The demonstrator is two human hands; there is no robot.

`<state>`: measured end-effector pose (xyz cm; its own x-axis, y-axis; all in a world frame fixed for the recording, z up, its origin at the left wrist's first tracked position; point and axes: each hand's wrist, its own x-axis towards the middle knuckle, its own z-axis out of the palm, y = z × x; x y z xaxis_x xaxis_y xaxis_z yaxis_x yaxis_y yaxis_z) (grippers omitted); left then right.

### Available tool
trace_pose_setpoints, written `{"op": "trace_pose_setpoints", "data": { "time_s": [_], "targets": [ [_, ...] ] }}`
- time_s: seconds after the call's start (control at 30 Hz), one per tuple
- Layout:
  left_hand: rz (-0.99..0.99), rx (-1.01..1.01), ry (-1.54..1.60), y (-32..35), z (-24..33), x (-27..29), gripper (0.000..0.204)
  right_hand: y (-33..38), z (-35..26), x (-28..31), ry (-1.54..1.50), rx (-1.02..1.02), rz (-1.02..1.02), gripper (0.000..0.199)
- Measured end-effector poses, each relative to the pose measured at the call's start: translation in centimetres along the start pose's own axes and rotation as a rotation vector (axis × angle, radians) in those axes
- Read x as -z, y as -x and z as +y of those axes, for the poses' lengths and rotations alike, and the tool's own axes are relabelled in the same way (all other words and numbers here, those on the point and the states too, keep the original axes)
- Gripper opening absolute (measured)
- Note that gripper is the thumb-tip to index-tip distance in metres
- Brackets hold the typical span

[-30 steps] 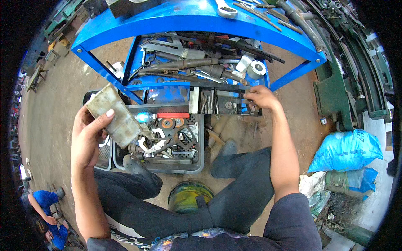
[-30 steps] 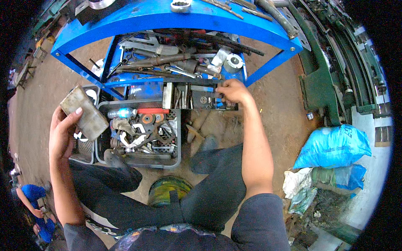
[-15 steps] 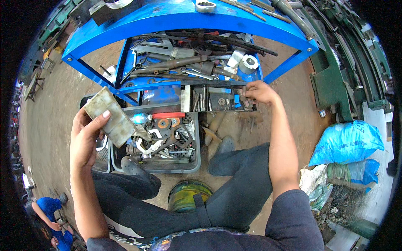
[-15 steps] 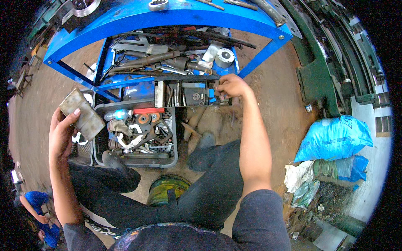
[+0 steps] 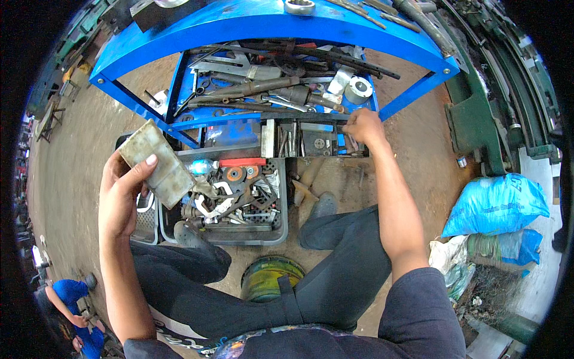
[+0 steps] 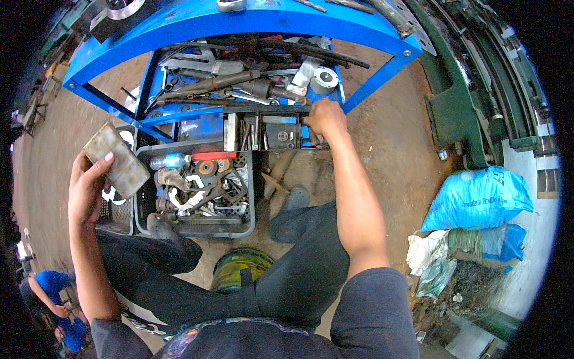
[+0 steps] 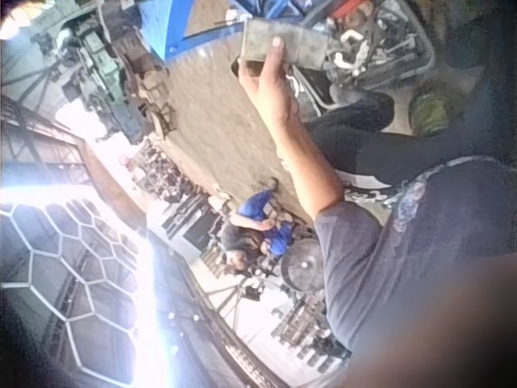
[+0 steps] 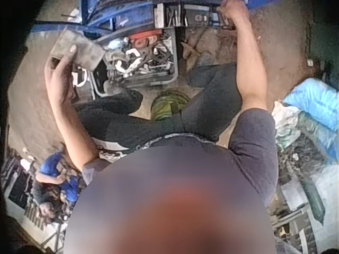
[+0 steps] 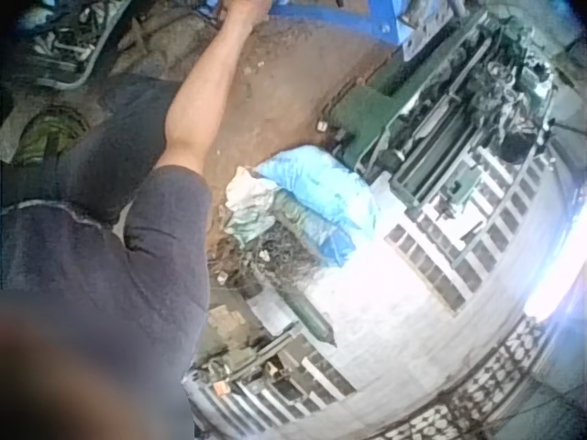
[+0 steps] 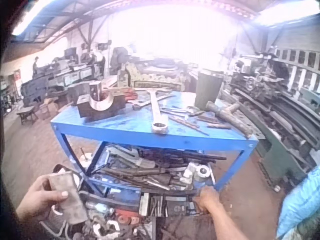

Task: The person sits on the floor and organizes small metal parts and tools on a blue three-tier cart. They pick up items, place them into compartments, and occasionally use a small brush to clean a metal block before returning it to the cart.

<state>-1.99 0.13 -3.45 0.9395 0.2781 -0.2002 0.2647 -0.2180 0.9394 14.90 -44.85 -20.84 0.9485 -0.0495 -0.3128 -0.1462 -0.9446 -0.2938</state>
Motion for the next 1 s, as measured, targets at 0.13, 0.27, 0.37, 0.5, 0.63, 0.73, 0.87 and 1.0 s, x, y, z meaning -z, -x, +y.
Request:
{"op": "trace_pose_setpoints", "data": {
  "time_s": [0.13,0.27,0.37,0.5,0.63,0.73,0.87,1.0],
  "targets": [
    [-0.019,0.015,0.025,-0.2,-0.2,0.5,0.046,0.4,-1.0,-0.1,0.004,0.115,-0.054,0.021],
    [-0.013,0.003,0.033,-0.4,-0.2,0.3,0.045,0.9,-1.3,-0.3,0.199,-0.023,-0.054,0.029],
    [0.025,-0.007,0.067,-0.3,-0.3,-0.2,0.045,1.7,-1.3,-1.4,0.284,0.149,-0.079,0.042],
    [-0.010,-0.006,0.042,-0.2,-0.1,0.1,0.047,0.7,-0.6,-1.4,0.195,0.125,-0.161,0.045],
    [-0.024,0.002,0.021,-0.1,-0.1,0.5,0.047,-0.3,0.7,-1.0,-0.168,0.147,-0.233,0.032],
    [-0.030,0.007,-0.001,-0.1,-0.1,0.5,0.046,-0.5,1.5,-0.5,-0.382,0.087,-0.327,0.017],
    [-0.021,-0.002,0.049,0.1,0.3,0.1,0.045,-0.1,1.8,1.5,-0.884,0.056,-0.148,0.025],
    [-0.009,0.005,0.066,-0.1,0.5,-0.4,0.043,1.3,0.2,3.0,-1.294,0.329,-0.368,0.028]
  ]
}}
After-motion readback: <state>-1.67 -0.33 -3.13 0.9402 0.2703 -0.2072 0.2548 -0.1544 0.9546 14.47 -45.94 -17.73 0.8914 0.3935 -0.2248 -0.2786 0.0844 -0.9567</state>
